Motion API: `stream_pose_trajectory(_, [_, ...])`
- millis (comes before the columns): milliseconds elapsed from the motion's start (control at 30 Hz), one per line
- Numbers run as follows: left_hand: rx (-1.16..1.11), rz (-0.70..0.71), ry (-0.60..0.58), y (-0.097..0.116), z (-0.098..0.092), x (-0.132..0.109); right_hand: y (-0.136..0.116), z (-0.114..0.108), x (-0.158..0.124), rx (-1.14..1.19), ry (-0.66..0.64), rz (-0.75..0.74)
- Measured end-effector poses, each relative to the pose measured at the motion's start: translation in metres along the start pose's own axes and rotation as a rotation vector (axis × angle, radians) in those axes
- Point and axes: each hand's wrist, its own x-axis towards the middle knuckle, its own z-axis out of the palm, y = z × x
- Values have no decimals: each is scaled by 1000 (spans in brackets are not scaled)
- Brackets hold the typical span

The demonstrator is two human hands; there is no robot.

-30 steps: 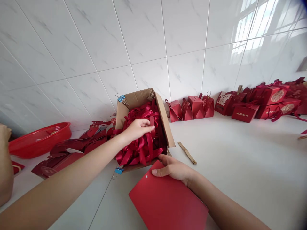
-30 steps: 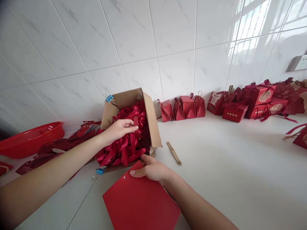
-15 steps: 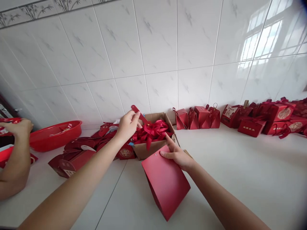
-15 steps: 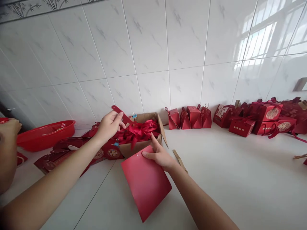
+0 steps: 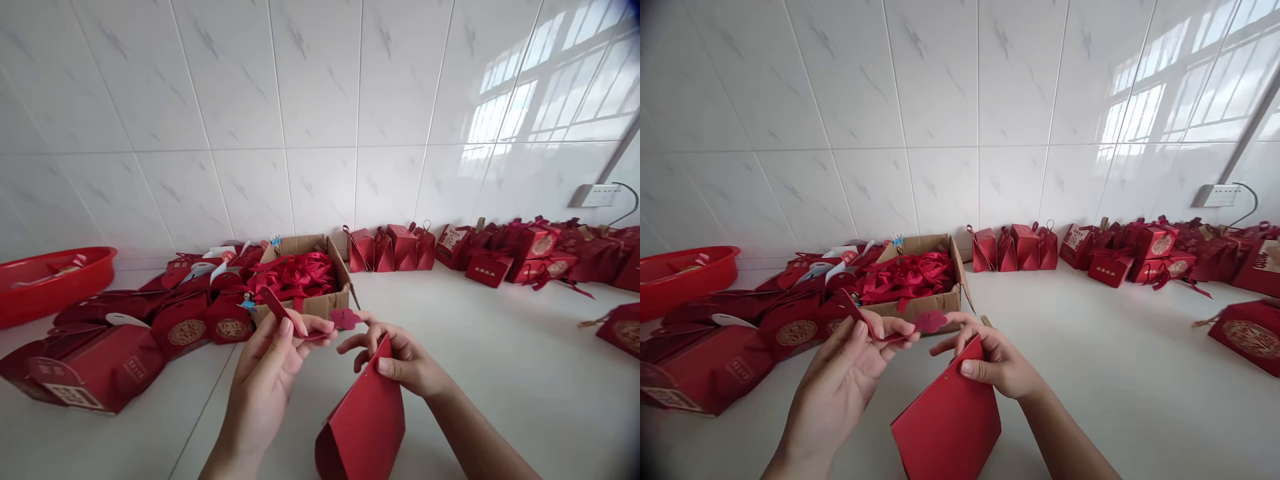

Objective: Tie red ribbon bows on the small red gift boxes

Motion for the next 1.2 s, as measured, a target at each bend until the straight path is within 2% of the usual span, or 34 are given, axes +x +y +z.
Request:
stream_pose_trajectory(100, [-160, -189, -30, -12, 4, -8, -2, 1, -4, -54, 3, -22])
stream_pose_trajectory(267, [-424, -543, 43, -26, 4, -6, -5, 0, -8, -142, 55, -27])
stream_pose_trajectory(333, [-458, -608, 35, -29, 3, -6, -6, 0, -9, -203, 89, -18])
stream_pose_trajectory(400, [-394, -606, 21, -30, 4, -7, -6, 0, -10, -228, 108, 2])
stream_pose_trajectory(533, [-64, -538, 57, -30, 6, -12, -4, 3, -10, -182, 75, 62])
stream_pose_trajectory(633, [206, -439, 2, -32, 3, -13, -3, 4, -11, -209, 82, 73])
stream_pose_trajectory(733, [531, -232, -91, -36, -3, -13, -2, 4, -12, -214, 83, 74])
stream_pose_trajectory(833, [759, 2, -72, -37, -7, -13, -3, 5, -13, -175, 62, 77])
stream_pose_trajectory(933, [891, 232, 17, -37, -8, -14, -2, 6, -13, -154, 51, 92])
stream_pose_trajectory(1000, [953, 340, -7, -37, -7, -14, 0, 6, -13, -161, 56, 106])
stream_pose_trajectory(1100, [940, 383, -128, -38, -6, -13, 5, 6, -13, -170, 75, 95])
stream_pose_trajectory(1200, [901, 414, -174, -39, -6, -12, 8, 7, -14, -180, 78, 93])
